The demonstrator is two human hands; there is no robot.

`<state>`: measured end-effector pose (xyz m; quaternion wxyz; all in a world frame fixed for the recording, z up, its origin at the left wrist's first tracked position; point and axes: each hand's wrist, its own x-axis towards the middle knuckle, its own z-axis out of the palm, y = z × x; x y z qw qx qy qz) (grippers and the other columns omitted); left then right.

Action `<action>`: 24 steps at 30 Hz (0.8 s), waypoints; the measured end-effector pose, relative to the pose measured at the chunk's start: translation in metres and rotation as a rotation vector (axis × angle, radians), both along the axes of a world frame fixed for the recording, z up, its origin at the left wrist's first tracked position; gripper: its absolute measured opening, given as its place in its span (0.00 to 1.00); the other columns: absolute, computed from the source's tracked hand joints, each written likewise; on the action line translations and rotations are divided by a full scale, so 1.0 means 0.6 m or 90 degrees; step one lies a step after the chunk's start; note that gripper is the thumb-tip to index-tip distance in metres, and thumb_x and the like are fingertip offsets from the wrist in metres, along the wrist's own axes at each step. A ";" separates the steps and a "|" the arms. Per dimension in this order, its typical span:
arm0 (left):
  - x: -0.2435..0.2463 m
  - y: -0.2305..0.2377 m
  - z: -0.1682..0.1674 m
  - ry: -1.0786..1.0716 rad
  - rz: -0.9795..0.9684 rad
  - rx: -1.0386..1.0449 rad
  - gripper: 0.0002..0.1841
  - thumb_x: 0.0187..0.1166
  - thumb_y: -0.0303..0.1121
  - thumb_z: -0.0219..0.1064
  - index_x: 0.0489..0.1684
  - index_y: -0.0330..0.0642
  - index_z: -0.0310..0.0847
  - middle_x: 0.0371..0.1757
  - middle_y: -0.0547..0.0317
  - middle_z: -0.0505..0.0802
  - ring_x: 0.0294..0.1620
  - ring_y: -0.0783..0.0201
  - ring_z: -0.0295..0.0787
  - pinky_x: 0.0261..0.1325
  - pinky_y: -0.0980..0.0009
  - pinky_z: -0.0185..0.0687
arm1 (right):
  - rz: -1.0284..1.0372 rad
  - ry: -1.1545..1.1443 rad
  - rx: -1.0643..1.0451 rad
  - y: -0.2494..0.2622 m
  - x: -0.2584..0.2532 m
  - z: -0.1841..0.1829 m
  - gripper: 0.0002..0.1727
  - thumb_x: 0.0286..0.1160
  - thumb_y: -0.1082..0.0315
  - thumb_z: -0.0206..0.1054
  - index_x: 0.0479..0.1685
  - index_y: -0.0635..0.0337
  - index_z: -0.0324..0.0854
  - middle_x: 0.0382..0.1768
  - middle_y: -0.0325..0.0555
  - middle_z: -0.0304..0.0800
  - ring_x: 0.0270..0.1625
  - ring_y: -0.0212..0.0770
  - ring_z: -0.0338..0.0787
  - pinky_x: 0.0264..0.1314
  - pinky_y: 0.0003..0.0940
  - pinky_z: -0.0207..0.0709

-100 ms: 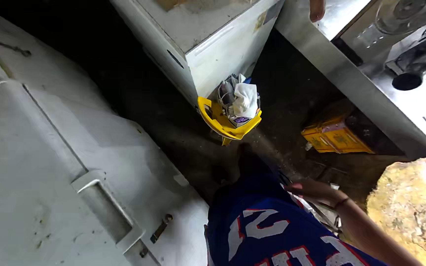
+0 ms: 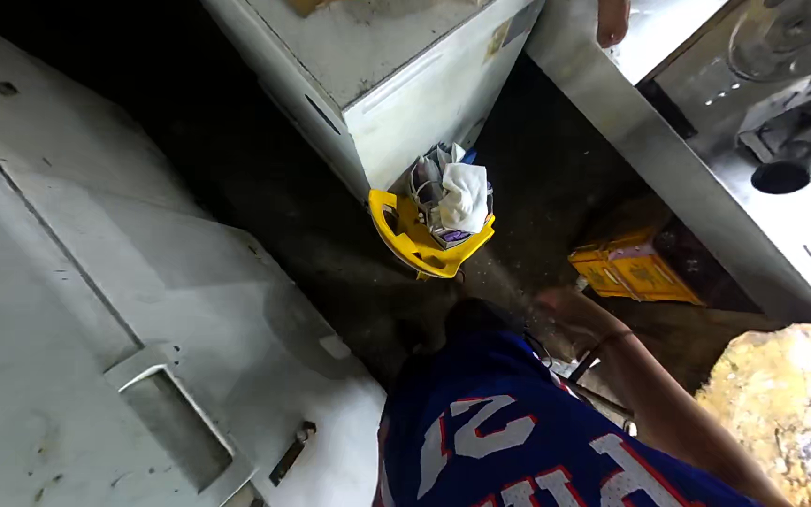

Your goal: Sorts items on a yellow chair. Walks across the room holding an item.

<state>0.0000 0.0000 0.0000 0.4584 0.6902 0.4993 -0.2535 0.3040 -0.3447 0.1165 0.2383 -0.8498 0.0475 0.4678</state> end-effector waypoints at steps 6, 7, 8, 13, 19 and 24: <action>0.220 -0.042 0.058 0.002 0.254 -0.098 0.20 0.94 0.24 0.47 0.77 0.16 0.65 0.75 0.24 0.77 0.73 0.48 0.76 0.78 0.59 0.69 | -0.103 -0.221 0.014 0.138 0.362 -0.247 0.42 0.76 0.45 0.73 0.83 0.65 0.67 0.68 0.71 0.83 0.69 0.70 0.85 0.71 0.70 0.75; 0.248 -0.057 0.071 0.074 0.267 -0.103 0.21 0.95 0.27 0.47 0.78 0.20 0.66 0.76 0.28 0.77 0.73 0.49 0.75 0.79 0.58 0.68 | -0.125 -0.207 -0.013 0.161 0.399 -0.288 0.49 0.72 0.43 0.75 0.86 0.66 0.63 0.73 0.74 0.78 0.73 0.72 0.80 0.74 0.70 0.72; 0.272 -0.071 0.095 0.154 0.252 -0.113 0.22 0.96 0.31 0.47 0.80 0.24 0.67 0.77 0.30 0.79 0.75 0.47 0.77 0.80 0.54 0.68 | -0.145 -0.170 -0.047 0.179 0.427 -0.322 0.56 0.68 0.40 0.77 0.90 0.66 0.55 0.79 0.76 0.69 0.78 0.73 0.75 0.76 0.71 0.69; 0.265 -0.124 0.134 0.084 0.413 -0.082 0.30 0.98 0.44 0.29 0.80 0.29 0.64 0.67 0.37 0.87 0.58 0.63 0.88 0.57 0.66 0.85 | -0.270 -0.086 -0.107 0.229 0.510 -0.413 0.60 0.63 0.47 0.81 0.92 0.63 0.47 0.71 0.76 0.78 0.72 0.74 0.81 0.69 0.72 0.75; 0.344 -0.107 0.120 -0.179 0.093 0.139 0.31 0.81 0.27 0.65 0.81 0.18 0.62 0.79 0.23 0.77 0.74 0.43 0.83 0.74 0.55 0.82 | -0.239 -0.051 0.106 0.218 0.444 -0.326 0.42 0.68 0.55 0.78 0.80 0.63 0.64 0.53 0.72 0.88 0.53 0.71 0.90 0.54 0.74 0.81; 0.578 -0.074 0.125 -0.314 -0.152 0.048 0.66 0.57 0.60 0.85 0.93 0.29 0.47 0.93 0.32 0.56 0.92 0.46 0.58 0.84 0.51 0.71 | -0.063 0.107 0.393 0.206 0.375 -0.180 0.35 0.70 0.58 0.76 0.75 0.64 0.70 0.50 0.59 0.90 0.51 0.51 0.93 0.58 0.55 0.86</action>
